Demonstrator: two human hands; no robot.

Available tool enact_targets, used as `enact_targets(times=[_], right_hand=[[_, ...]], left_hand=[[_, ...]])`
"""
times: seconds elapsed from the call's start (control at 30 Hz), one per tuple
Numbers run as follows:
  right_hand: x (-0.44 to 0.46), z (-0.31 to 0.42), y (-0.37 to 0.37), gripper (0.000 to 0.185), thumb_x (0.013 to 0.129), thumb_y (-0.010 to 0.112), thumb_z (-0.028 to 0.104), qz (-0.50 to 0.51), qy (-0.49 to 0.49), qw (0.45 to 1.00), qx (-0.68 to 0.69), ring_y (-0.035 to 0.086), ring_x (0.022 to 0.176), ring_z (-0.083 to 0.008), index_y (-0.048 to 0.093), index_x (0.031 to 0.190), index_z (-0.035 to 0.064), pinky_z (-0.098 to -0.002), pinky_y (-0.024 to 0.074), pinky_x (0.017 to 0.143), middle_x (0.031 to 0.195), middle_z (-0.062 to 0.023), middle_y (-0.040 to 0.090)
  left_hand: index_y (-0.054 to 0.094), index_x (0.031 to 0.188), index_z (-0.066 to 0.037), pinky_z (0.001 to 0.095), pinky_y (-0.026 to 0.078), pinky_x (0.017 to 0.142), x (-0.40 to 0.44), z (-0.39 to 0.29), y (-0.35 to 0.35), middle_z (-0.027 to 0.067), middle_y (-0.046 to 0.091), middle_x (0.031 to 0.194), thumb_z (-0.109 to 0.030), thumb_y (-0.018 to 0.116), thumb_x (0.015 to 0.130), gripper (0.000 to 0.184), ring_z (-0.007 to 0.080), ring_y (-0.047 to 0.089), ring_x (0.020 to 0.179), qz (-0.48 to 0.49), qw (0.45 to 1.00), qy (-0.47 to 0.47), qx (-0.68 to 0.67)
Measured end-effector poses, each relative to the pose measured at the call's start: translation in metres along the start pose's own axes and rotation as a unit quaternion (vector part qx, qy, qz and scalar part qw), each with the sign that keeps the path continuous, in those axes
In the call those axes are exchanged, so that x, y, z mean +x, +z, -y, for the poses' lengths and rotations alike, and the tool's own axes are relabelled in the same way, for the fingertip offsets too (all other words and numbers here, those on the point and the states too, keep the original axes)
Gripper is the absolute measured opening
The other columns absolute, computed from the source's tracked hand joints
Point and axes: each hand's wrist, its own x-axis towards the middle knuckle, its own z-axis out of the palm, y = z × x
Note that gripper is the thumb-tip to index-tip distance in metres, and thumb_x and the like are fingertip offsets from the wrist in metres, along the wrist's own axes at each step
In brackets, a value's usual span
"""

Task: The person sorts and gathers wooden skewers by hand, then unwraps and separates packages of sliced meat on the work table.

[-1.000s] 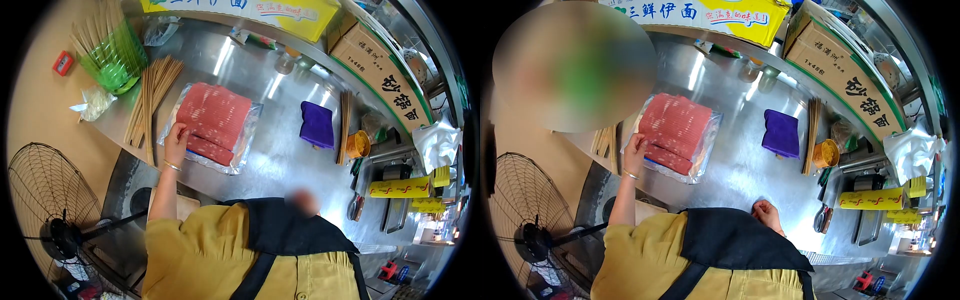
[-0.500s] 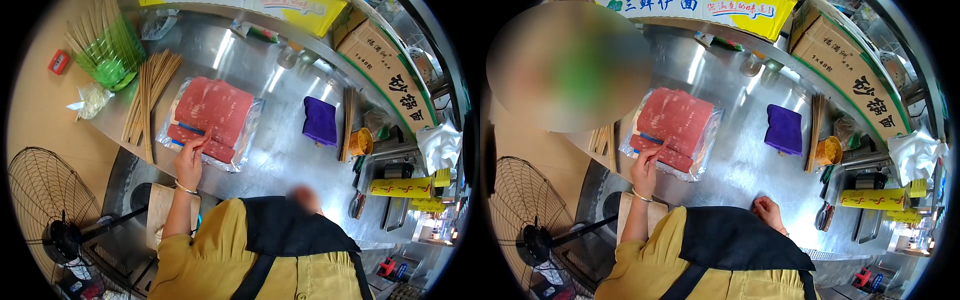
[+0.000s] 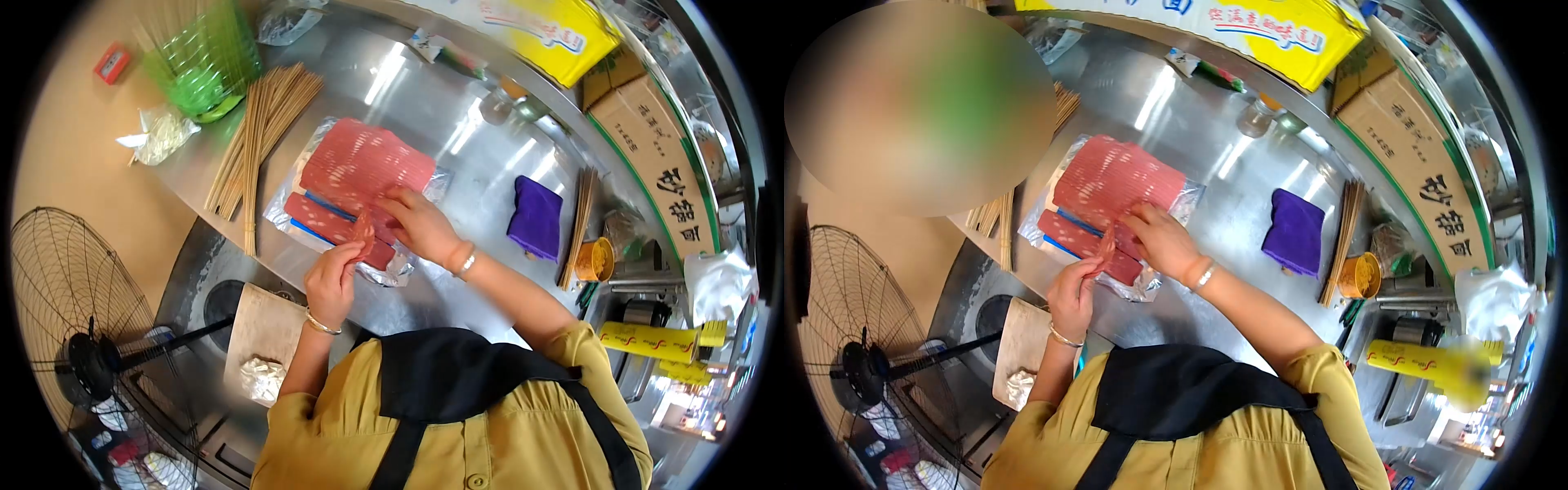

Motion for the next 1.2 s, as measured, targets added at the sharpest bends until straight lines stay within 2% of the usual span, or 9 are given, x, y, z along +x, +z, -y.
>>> enact_targets(times=[0.3,0.47,0.67,0.8,0.9,0.97,1.1,1.17,1.2], right_hand=[[0.044,-0.007,0.026,0.036,0.067,0.060,0.005,0.057,-0.115,0.986,-0.110,0.048,0.101,-0.0313,0.065,0.102,0.0127,-0.0367,0.0423,0.086,0.115,-0.0134,0.051],[0.041,-0.016,0.027,0.027,0.066,0.058,0.008,0.055,-0.193,0.977,-0.074,0.050,0.095,-0.0277,0.063,0.093,0.0082,-0.0361,0.0420,0.084,0.096,-0.0091,0.056],[0.016,-0.008,0.008,0.018,0.069,0.056,0.011,0.078,-0.177,0.979,-0.070,0.053,0.089,-0.0235,0.061,0.086,0.0083,-0.0357,0.0432,0.079,0.084,-0.0056,0.056],[0.012,-0.006,0.008,0.017,0.069,0.057,0.009,0.065,-0.140,0.987,-0.037,0.053,0.091,-0.0247,0.061,0.085,0.0083,-0.0356,0.0438,0.079,0.087,-0.0055,0.058],[0.011,-0.016,0.009,0.018,0.068,0.060,0.007,0.042,-0.179,0.983,-0.022,0.054,0.089,-0.0257,0.061,0.086,0.0084,-0.0360,0.0440,0.078,0.087,-0.0068,0.059],[0.005,-0.007,-0.003,0.019,0.069,0.063,0.008,0.115,-0.091,0.989,0.026,0.057,0.083,-0.0277,0.061,0.087,0.0069,-0.0363,0.0452,0.074,0.084,-0.0099,0.060],[-0.009,0.007,-0.008,0.015,0.073,0.064,0.004,0.161,0.009,0.973,0.162,0.057,0.071,-0.0223,0.060,0.088,0.0028,-0.0323,0.0447,0.065,0.076,-0.0083,0.059],[-0.011,0.005,0.005,0.014,0.079,0.066,0.009,0.217,0.132,0.934,0.250,0.050,0.064,-0.0119,0.059,0.088,0.0005,-0.0278,0.0414,0.059,0.070,-0.0042,0.055],[-0.011,0.004,0.012,0.014,0.079,0.066,0.009,0.215,0.131,0.934,0.253,0.050,0.064,-0.0119,0.059,0.088,0.0005,-0.0278,0.0414,0.059,0.070,-0.0042,0.055]], left_hand=[[0.060,0.090,-0.001,0.0343,0.051,0.073,-0.008,-0.004,0.004,0.0110,0.065,0.093,0.006,0.059,0.072,0.020,0.0278,0.064,0.083,0.011,1.000,-0.009,-0.015],[0.059,0.089,0.000,0.0351,0.052,0.071,-0.006,-0.006,0.001,0.0131,0.065,0.093,0.007,0.059,0.071,0.019,0.0294,0.064,0.081,0.004,0.999,0.024,-0.044],[0.059,0.088,0.001,0.0340,0.052,0.066,0.001,-0.020,-0.011,0.0137,0.065,0.090,0.006,0.060,0.071,0.017,0.0280,0.065,0.077,-0.002,0.995,0.066,-0.073],[0.060,0.088,0.001,0.0329,0.053,0.066,0.010,-0.029,-0.017,0.0132,0.066,0.090,0.007,0.059,0.072,0.016,0.0274,0.065,0.076,0.023,0.993,0.086,-0.075],[0.060,0.087,0.000,0.0323,0.053,0.067,0.015,-0.036,-0.024,0.0140,0.065,0.090,0.007,0.059,0.072,0.017,0.0285,0.065,0.075,0.037,0.991,0.086,-0.099],[0.059,0.088,0.001,0.0296,0.052,0.068,0.016,-0.039,-0.036,0.0141,0.066,0.091,0.006,0.059,0.076,0.012,0.0254,0.065,0.076,0.034,0.984,-0.014,-0.173],[0.057,0.095,0.001,0.0241,0.049,0.067,0.040,-0.014,-0.057,0.0061,0.064,0.089,-0.004,0.056,0.088,0.009,0.0113,0.061,0.073,-0.105,0.943,-0.243,-0.203],[0.056,0.097,0.001,0.0234,0.049,0.067,0.051,0.031,-0.058,0.0031,0.062,0.086,-0.005,0.057,0.087,0.011,0.0090,0.059,0.070,-0.111,0.929,-0.290,-0.199],[0.056,0.097,0.001,0.0234,0.049,0.067,0.052,0.054,-0.056,0.0031,0.062,0.086,-0.005,0.057,0.087,0.011,0.0090,0.059,0.070,-0.110,0.930,-0.290,-0.197]])
